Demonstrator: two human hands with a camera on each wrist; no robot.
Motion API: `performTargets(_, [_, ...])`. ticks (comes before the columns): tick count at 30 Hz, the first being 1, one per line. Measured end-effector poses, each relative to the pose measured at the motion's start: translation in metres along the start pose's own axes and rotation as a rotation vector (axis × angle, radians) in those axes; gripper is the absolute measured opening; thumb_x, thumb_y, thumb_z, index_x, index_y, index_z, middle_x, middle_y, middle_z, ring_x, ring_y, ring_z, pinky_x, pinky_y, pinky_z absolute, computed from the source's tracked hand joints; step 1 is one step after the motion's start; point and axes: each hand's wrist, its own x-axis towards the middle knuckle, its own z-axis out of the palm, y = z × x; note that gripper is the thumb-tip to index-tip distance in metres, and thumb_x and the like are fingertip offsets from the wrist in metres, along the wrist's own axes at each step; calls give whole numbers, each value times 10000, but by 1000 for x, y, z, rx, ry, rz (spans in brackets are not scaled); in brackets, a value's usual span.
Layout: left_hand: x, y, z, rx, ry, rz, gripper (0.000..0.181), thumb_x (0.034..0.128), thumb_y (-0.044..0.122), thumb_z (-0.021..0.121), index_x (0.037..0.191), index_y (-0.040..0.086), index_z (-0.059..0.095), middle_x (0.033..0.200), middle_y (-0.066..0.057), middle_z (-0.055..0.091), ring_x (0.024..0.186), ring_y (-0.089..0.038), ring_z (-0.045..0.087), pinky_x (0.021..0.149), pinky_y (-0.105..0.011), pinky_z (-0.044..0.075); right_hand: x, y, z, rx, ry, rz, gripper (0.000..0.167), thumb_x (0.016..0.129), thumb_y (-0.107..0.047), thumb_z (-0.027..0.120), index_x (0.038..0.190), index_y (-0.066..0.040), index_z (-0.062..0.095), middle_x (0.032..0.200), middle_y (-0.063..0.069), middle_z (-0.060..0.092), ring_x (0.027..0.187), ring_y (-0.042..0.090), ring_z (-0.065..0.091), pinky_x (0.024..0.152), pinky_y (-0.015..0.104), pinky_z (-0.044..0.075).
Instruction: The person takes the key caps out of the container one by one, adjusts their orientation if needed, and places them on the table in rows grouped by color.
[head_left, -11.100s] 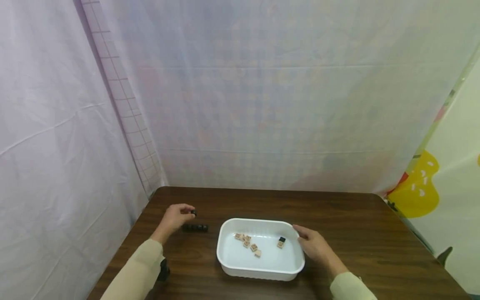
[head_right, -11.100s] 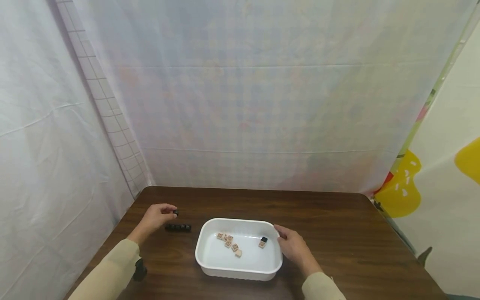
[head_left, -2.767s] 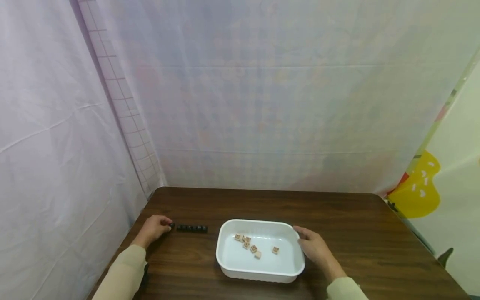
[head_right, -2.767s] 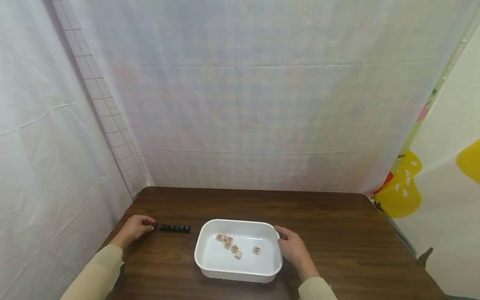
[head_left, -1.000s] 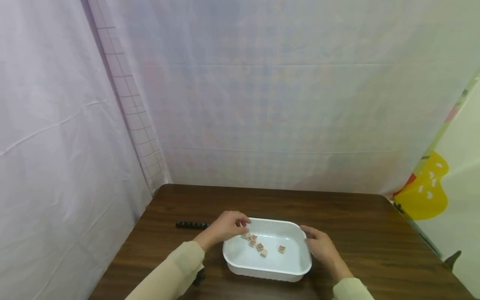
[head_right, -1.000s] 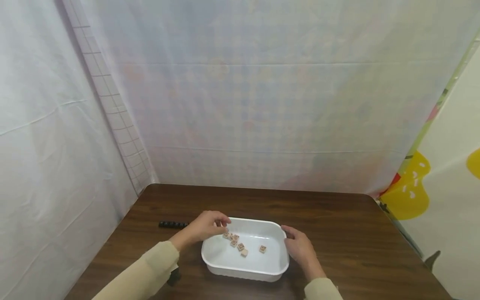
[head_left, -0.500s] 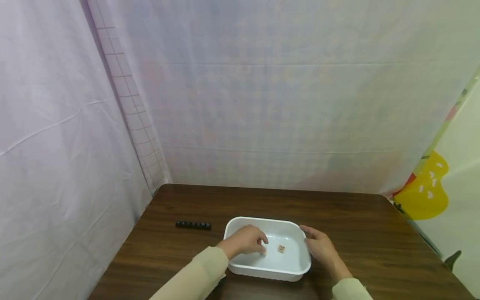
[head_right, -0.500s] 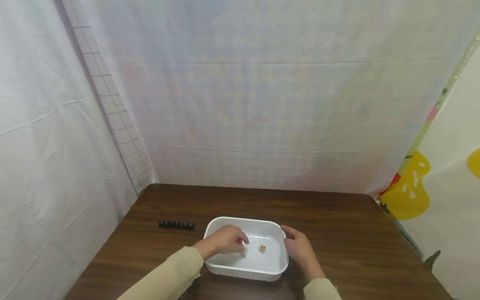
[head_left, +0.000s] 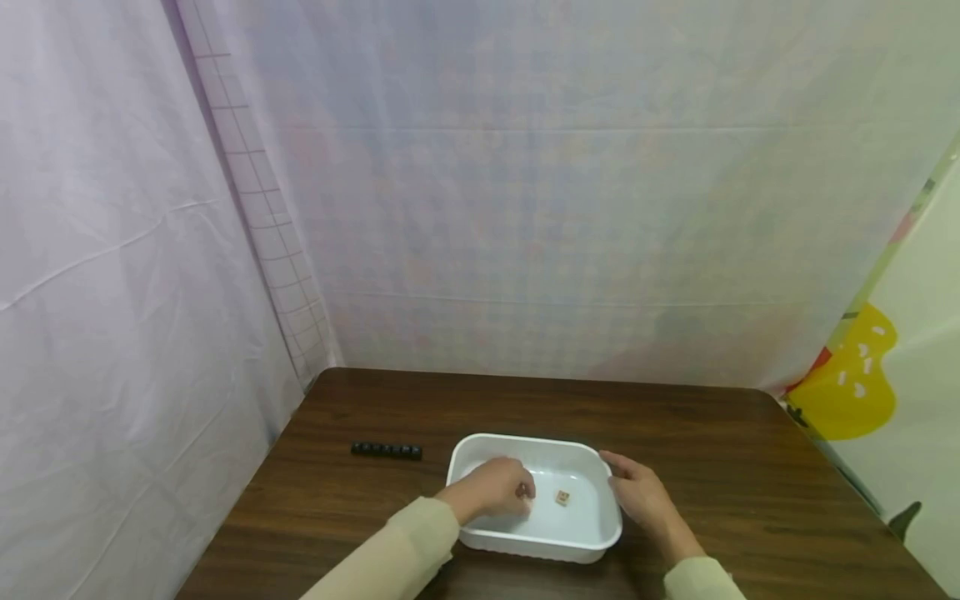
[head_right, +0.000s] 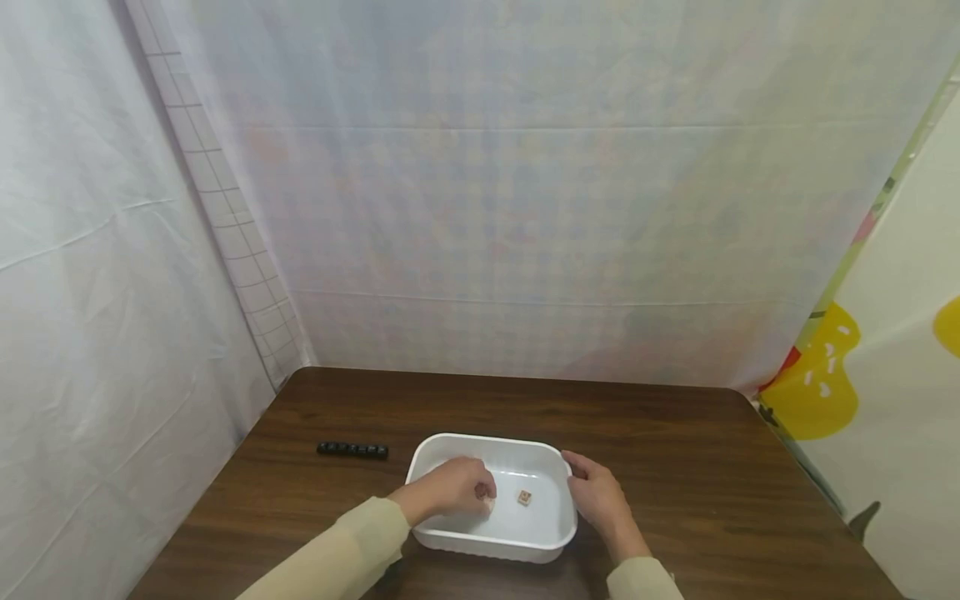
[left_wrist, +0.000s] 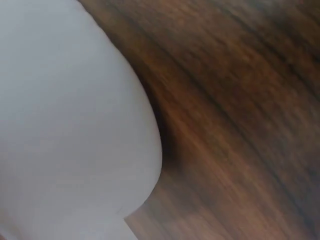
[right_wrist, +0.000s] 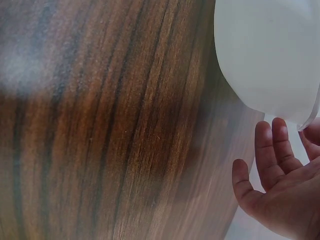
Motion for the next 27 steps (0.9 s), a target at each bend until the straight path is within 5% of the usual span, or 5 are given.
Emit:
performTargets(14, [-12, -17, -23, -194, 198, 68, 122, 814, 92, 772, 933, 78, 750, 794, 64, 665, 729, -16, 554, 685, -163, 453, 1, 0, 0, 12, -13, 26, 469, 924, -40, 496, 1387, 32, 526, 1346, 328, 515, 1122, 380, 553, 920, 492, 464])
performTargets(27, [-52, -53, -44, -307, 351, -33, 210, 886, 118, 733, 1074, 24, 724, 884, 14, 633, 785, -130, 573, 669, -259, 478, 0, -1, -1, -6, -13, 27, 447, 945, -46, 493, 1383, 34, 530, 1324, 313, 542, 1067, 342, 597, 876, 475, 498])
